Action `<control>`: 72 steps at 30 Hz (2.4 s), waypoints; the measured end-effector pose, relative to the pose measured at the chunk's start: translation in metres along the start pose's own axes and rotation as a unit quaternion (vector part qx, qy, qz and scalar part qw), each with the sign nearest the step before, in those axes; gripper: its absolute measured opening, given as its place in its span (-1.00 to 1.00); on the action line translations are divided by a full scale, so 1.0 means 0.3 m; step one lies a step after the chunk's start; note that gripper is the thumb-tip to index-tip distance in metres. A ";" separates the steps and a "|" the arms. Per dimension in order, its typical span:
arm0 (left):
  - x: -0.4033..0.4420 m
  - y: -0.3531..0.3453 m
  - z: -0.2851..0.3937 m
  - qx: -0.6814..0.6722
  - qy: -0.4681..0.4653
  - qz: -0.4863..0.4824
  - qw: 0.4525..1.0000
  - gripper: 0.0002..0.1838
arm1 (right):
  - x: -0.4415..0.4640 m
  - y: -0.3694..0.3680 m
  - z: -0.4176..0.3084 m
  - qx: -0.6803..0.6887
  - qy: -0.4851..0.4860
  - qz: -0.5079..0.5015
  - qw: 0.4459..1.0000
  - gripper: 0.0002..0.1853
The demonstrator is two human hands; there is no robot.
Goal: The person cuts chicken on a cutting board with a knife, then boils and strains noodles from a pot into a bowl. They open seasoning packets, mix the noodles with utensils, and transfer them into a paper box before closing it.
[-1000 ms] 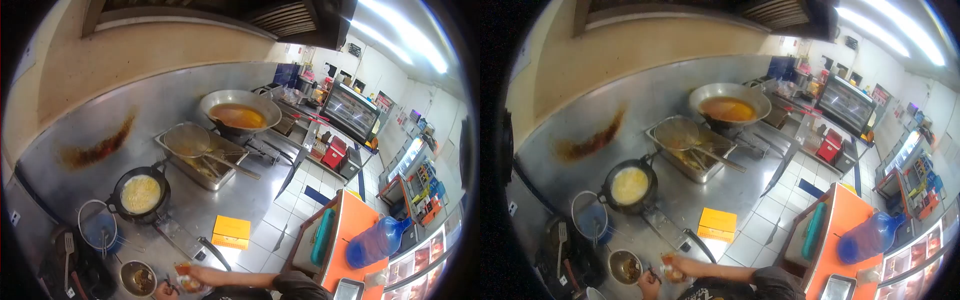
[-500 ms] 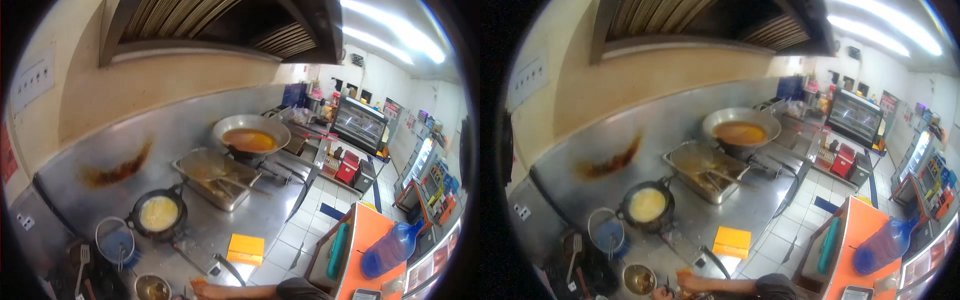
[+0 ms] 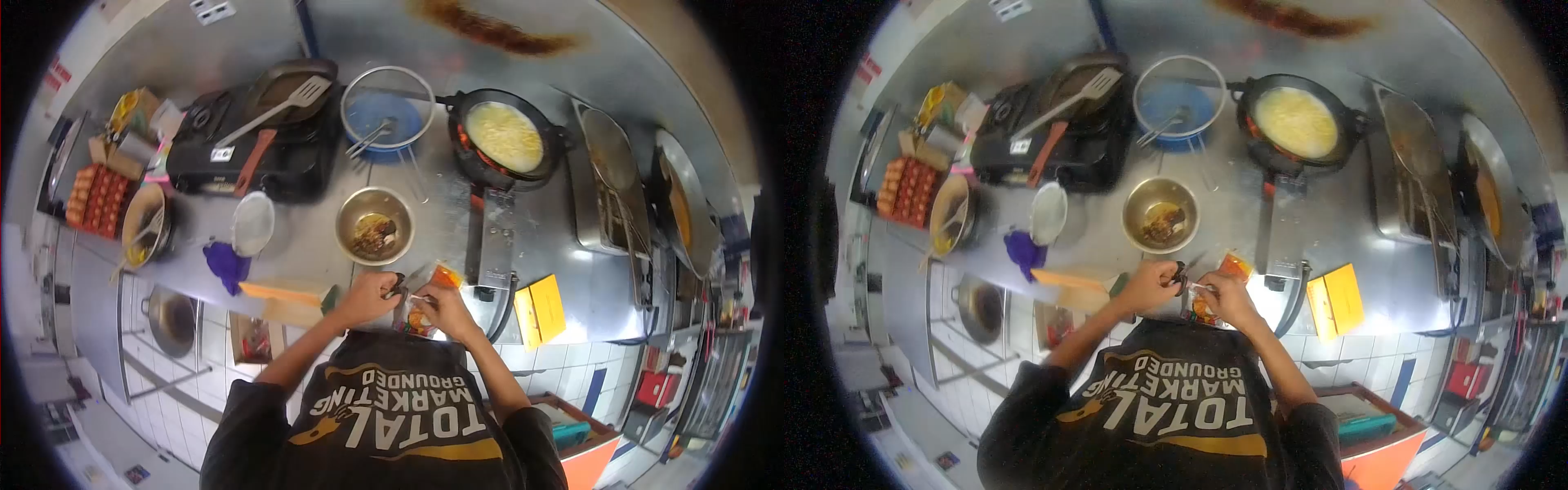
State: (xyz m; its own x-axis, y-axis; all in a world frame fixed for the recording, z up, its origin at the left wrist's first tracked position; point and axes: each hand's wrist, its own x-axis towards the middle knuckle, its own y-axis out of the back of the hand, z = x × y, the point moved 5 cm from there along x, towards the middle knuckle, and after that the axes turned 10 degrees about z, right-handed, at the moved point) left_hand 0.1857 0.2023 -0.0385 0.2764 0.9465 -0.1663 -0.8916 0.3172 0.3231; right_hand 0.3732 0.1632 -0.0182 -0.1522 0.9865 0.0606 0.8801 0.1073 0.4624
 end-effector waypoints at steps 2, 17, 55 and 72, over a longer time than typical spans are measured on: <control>-0.034 0.084 0.101 0.244 -0.240 0.019 0.940 -0.76 | -0.018 -0.014 0.036 0.017 -0.032 0.000 0.999 -0.87; 0.029 0.081 0.244 0.496 -0.214 -0.276 0.795 -0.76 | -0.019 -0.030 0.037 0.128 -0.025 0.028 0.991 -0.92; 0.066 0.062 0.246 0.515 -0.257 -0.281 0.768 -0.78 | -0.014 -0.044 0.142 0.264 -0.214 0.014 0.940 -0.92; 0.085 -0.077 0.236 0.440 -0.267 -0.394 0.761 -0.80 | -0.003 -0.106 0.178 0.291 -0.231 0.119 0.921 -0.87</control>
State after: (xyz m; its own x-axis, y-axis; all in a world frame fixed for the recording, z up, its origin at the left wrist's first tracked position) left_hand 0.2388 0.2233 0.0158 0.9170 0.2560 -0.3058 0.1479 0.4939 0.8569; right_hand 0.3695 0.1656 -0.0801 0.1650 0.9238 -0.3454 0.9762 -0.2029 -0.0763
